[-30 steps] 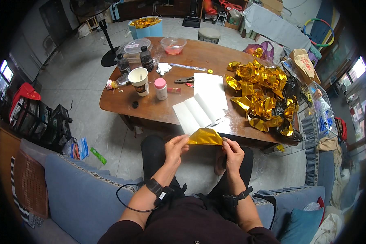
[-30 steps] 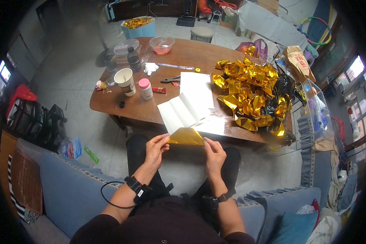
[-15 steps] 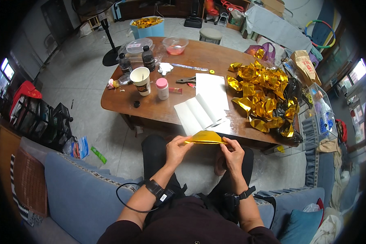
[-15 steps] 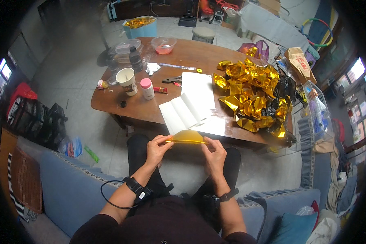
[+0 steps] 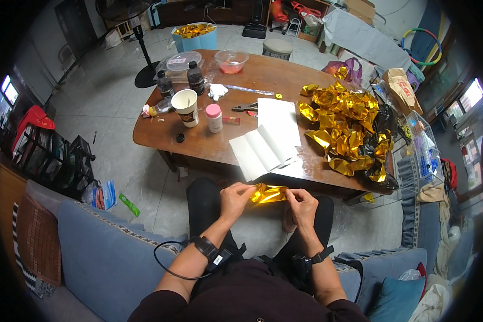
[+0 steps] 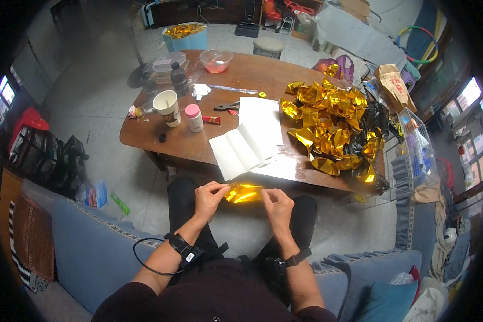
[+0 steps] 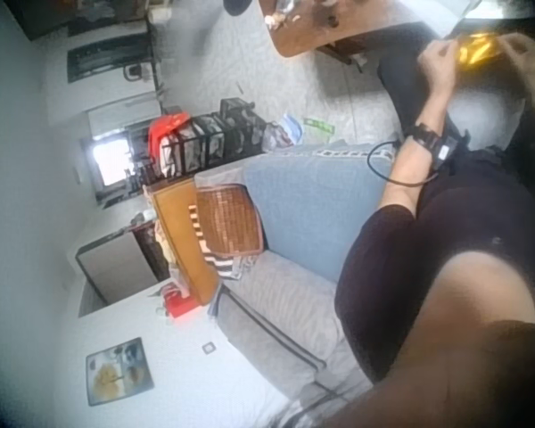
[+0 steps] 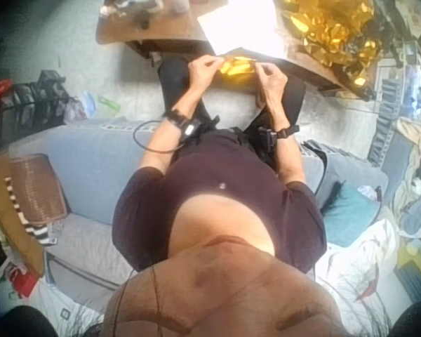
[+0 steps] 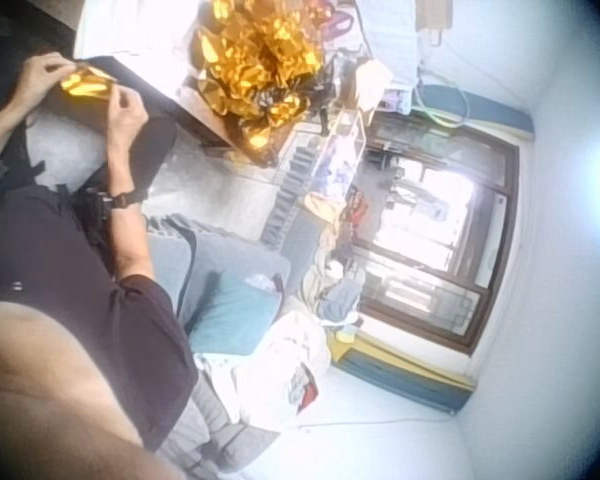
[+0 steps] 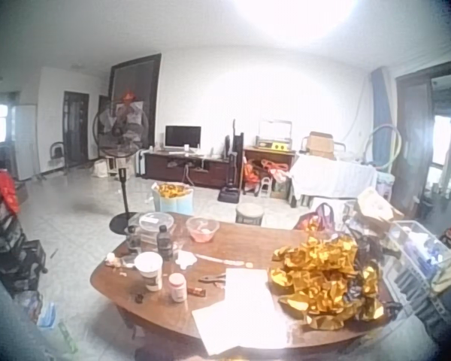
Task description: The person sits on a sofa and folds rectangular sheets of white paper with a gold foil side into triangular shapes. They repeatedly pick up sheets, fold them in half, and then fold the corners to form a triangle, placing the finished items on a pile on the table.
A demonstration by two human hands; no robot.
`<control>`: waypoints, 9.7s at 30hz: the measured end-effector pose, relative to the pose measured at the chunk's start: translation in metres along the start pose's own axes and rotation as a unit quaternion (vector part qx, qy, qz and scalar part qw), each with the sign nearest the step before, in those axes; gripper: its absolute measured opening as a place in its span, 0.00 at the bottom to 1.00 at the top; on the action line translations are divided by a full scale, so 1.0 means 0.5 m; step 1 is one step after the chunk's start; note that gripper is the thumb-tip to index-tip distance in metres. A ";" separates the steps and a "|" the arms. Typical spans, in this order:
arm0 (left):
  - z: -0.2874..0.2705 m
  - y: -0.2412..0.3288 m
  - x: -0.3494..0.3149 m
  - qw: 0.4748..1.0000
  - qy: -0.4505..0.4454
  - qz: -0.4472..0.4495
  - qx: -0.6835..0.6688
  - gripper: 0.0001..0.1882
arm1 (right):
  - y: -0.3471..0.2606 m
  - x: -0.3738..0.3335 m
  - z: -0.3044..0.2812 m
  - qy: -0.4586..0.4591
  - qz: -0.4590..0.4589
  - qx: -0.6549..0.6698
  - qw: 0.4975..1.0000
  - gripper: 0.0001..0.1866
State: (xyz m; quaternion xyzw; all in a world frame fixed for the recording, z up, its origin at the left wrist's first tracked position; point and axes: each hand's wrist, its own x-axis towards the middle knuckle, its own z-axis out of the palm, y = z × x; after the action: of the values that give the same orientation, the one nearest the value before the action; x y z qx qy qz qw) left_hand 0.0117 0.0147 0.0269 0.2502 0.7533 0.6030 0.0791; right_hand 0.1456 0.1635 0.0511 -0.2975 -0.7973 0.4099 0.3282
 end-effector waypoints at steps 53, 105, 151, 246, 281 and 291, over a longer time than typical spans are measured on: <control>0.037 0.007 0.056 0.913 -0.202 -0.186 -0.300 0.49 | 0.011 0.194 -0.001 -0.230 0.145 0.136 0.953 0.08; -0.006 -0.095 -0.008 0.914 -0.078 -0.271 -0.292 0.29 | 0.195 0.305 0.117 0.033 -0.059 -0.352 0.933 0.18; 0.070 -0.001 -0.028 0.753 -0.131 -0.195 -0.615 0.33 | -0.038 -0.037 0.001 0.102 0.127 0.213 0.963 0.13; 0.008 0.037 -0.015 0.889 -0.352 0.293 -0.006 0.30 | 0.009 0.117 -0.015 -0.334 0.230 0.312 0.859 0.19; 0.054 0.052 -0.072 0.865 -0.084 -0.280 -0.407 0.07 | -0.014 -0.049 -0.003 -0.074 0.076 0.177 0.978 0.14; 0.067 0.047 -0.060 0.868 -0.019 -0.261 -0.421 0.34 | -0.031 -0.059 0.001 -0.066 0.158 0.365 0.915 0.31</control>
State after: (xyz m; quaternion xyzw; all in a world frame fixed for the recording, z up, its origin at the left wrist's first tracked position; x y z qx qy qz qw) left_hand 0.0583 0.0330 0.0351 -0.0015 0.4639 0.8156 0.3460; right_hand 0.1600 0.1338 0.0561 -0.2517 -0.5546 0.7376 0.2916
